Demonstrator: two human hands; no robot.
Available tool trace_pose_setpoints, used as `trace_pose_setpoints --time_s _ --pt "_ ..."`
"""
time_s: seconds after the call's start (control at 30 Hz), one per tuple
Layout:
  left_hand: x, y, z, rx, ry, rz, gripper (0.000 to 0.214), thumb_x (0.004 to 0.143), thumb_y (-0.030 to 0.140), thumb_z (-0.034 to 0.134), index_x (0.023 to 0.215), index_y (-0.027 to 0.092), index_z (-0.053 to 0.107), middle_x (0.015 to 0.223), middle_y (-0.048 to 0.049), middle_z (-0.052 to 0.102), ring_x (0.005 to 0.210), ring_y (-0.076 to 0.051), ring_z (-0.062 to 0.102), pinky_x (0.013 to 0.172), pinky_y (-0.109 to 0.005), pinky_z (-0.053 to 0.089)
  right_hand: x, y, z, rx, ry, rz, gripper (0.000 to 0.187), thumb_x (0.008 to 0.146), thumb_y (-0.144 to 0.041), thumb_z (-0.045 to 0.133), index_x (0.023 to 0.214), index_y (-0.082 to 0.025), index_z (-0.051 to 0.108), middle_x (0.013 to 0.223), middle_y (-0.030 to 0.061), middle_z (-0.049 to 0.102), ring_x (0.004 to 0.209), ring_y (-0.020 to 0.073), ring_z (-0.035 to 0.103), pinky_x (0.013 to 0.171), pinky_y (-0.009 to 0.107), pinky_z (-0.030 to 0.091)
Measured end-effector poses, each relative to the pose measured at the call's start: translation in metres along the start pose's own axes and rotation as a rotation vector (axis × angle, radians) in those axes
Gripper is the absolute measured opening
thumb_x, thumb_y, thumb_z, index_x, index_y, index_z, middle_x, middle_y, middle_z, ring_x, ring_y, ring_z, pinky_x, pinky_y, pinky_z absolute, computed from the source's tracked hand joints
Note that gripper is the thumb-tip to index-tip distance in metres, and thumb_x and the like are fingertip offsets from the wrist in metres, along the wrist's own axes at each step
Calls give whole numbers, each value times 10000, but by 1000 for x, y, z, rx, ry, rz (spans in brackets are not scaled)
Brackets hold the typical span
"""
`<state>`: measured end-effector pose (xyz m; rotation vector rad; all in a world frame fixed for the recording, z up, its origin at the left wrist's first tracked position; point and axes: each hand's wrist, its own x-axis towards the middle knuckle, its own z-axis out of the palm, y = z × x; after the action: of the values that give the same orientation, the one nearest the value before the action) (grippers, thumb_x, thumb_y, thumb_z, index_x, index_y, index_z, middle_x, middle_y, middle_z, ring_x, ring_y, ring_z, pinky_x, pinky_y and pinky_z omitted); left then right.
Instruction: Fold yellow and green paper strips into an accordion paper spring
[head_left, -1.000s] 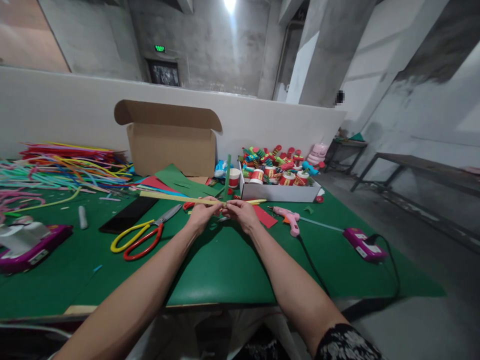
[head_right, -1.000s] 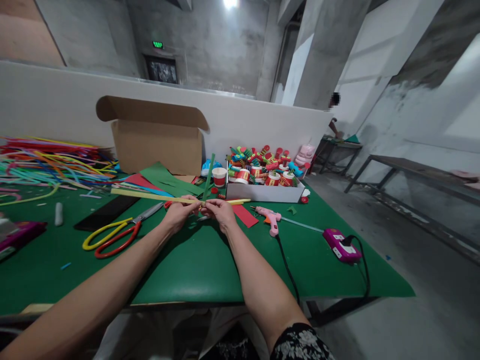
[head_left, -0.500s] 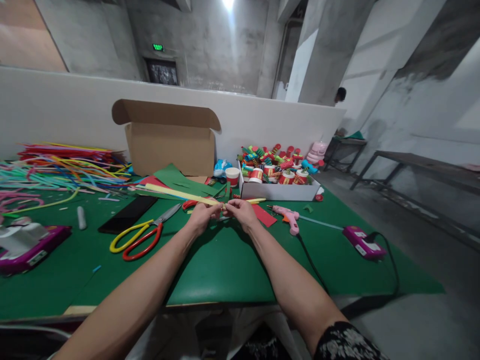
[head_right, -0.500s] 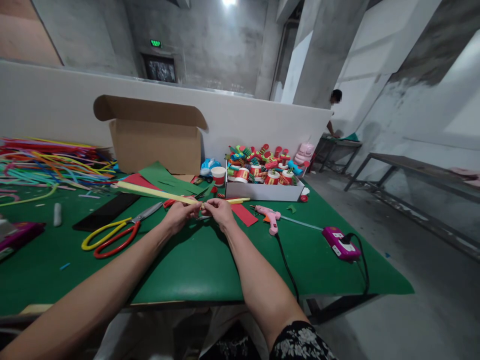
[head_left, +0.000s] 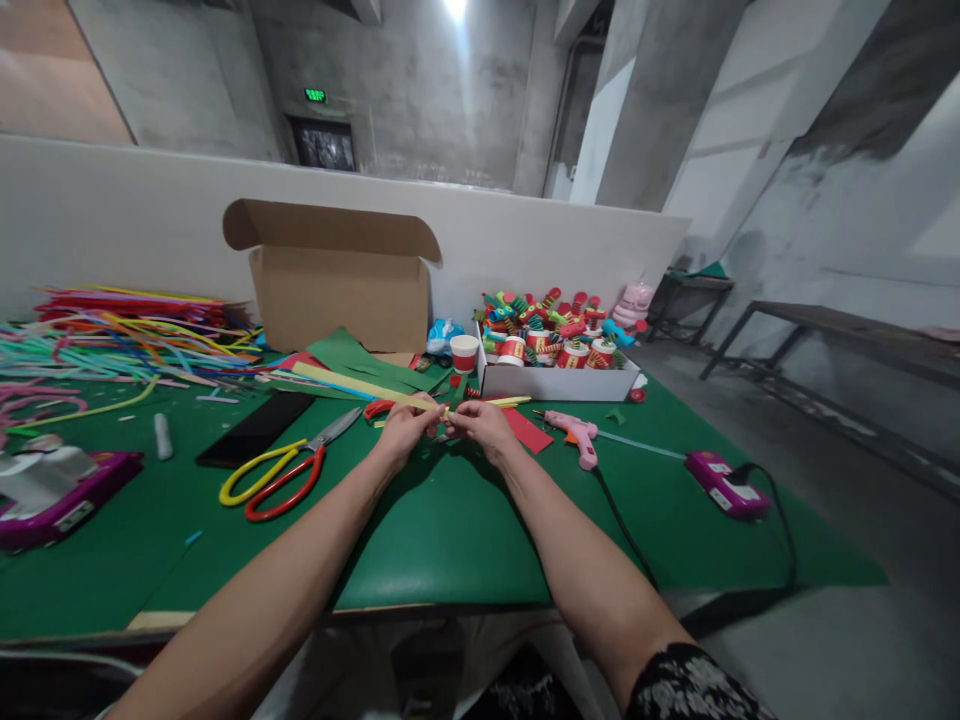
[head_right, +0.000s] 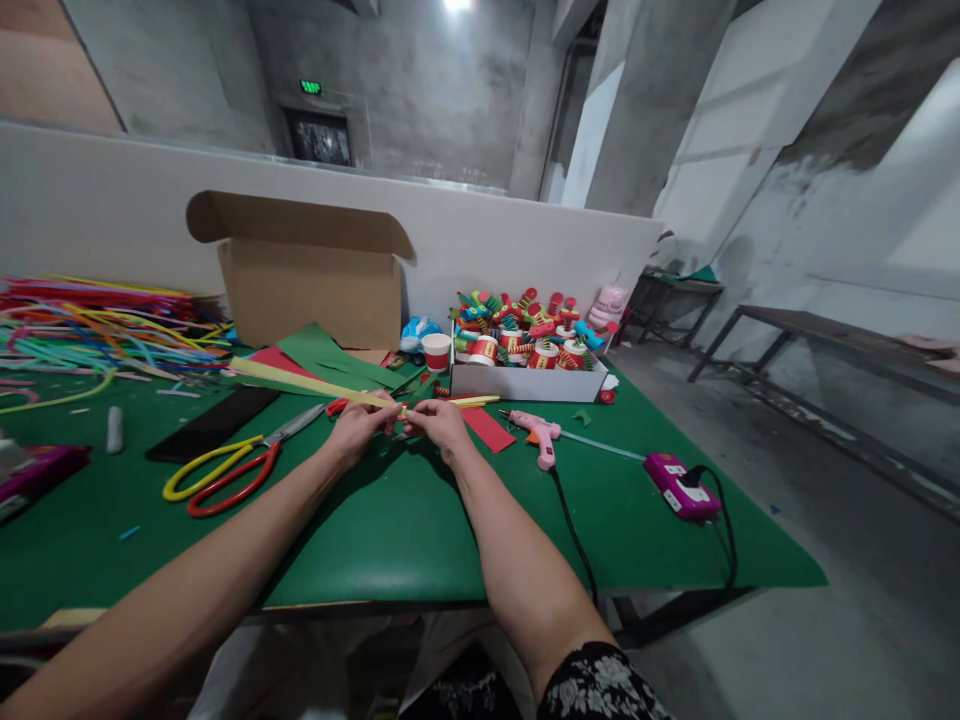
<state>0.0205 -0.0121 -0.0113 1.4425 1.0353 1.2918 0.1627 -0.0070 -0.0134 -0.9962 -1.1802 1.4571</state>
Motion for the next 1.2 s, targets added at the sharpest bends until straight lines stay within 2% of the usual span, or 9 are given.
trace_pose_setpoints --time_s 0.1,0.2,0.33,0.57,0.7,0.83,1.0,1.1,1.2 --pt "0 -2 1 -69 -17 -26 314 629 433 680 571 174 512 455 35 476 456 -95 437 484 -222 331 -1 -2 -2 24 -26 44 316 486 -343 821 567 -146 587 504 -23 589 492 98 580 582 246 505" --pt "1 -3 2 -134 -28 -105 339 595 447 712 589 149 552 489 13 512 458 -92 450 475 -223 341 -1 -1 -2 57 6 59 266 543 -314 801 588 -146 600 525 -16 600 492 90 573 588 246 510" --pt "1 -3 2 -95 -3 -133 332 534 408 760 615 117 623 524 -18 565 478 -96 473 473 -221 350 0 2 -1 33 13 46 223 587 -285 780 593 -140 611 535 -11 605 492 85 569 595 247 518" --pt "2 -2 1 -157 73 -129 319 502 383 758 632 118 638 520 -10 575 467 -98 470 472 -225 360 -1 1 2 61 -30 57 257 557 -309 798 668 -138 642 605 5 645 561 104 606 637 275 532" --pt "2 -2 2 -141 109 -131 342 493 389 756 664 116 639 553 -17 596 485 -110 496 487 -232 384 -1 3 3 34 -20 46 313 510 -353 815 660 -137 644 590 -6 637 536 92 584 619 262 521" --pt "2 -3 1 -193 70 -152 340 490 374 775 654 113 631 542 -12 583 473 -99 490 478 -228 384 -1 3 3 36 -7 3 327 479 -360 823 626 -146 624 556 -25 615 516 93 580 602 258 515" --pt "1 0 1 -351 8 -230 372 567 443 754 630 108 605 570 -24 584 515 -88 519 523 -221 421 0 1 1 113 47 38 299 497 -317 825 647 -148 629 590 -4 638 526 96 586 608 259 514" --pt "1 1 2 -321 -13 -216 381 506 399 798 700 112 640 630 -21 607 530 -77 512 513 -203 400 0 2 0 151 66 44 289 506 -316 822 651 -148 637 576 -9 631 530 93 583 621 258 515" --pt "1 -1 2 -252 -10 -176 357 488 382 804 659 114 642 580 -7 586 497 -68 474 482 -193 354 0 4 1 138 32 35 299 520 -339 813 671 -143 644 594 -1 637 545 96 588 635 265 518"
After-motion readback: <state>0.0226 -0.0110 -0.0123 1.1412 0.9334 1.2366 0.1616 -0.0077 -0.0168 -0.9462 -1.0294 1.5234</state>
